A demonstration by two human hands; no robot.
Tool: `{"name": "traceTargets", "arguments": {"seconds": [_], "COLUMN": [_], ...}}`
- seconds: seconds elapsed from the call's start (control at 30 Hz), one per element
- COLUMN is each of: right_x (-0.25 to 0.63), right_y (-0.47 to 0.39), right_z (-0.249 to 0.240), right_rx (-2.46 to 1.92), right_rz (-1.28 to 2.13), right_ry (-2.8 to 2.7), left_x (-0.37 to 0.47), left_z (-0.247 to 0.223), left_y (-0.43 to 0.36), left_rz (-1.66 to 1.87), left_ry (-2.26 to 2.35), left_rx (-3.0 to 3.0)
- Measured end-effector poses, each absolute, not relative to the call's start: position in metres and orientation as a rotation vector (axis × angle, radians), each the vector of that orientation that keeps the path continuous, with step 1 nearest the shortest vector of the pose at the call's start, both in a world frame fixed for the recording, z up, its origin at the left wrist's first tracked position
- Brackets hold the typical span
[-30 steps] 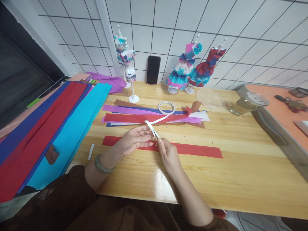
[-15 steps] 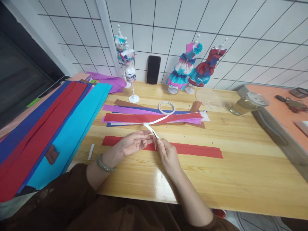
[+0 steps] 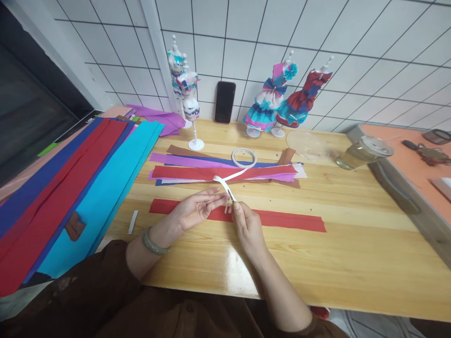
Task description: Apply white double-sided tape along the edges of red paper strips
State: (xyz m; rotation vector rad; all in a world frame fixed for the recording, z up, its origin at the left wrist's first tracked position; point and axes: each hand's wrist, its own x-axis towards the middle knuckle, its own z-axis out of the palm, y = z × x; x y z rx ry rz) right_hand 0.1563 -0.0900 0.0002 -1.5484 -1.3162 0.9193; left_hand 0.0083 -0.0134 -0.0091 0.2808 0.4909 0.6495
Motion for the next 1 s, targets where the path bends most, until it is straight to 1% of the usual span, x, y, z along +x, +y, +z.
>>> {"name": "traceTargets", "arguments": {"seconds": [0.23, 0.4, 0.63, 1.0], "right_x": [0.156, 0.156, 0.156, 0.156], "right_y": [-0.091, -0.09, -0.087, -0.088], "right_z": [0.001, 0.004, 0.001, -0.001], "right_rx": [-1.515, -1.508, -1.655, -1.703], "right_rz": [0.91, 0.926, 0.782, 0.726], "right_ry": [-1.177, -1.245, -1.344, -1.423], "left_x": [0.009, 0.01, 0.008, 0.009], "left_z": [-0.005, -0.003, 0.0, 0.003], "left_y": [-0.015, -0.017, -0.017, -0.023], "left_rz": [0.651, 0.651, 0.655, 0.67], "left_ry": [0.5, 0.503, 0.482, 0.545], "left_rx": [0.245, 0.267, 0.308, 0.586]}}
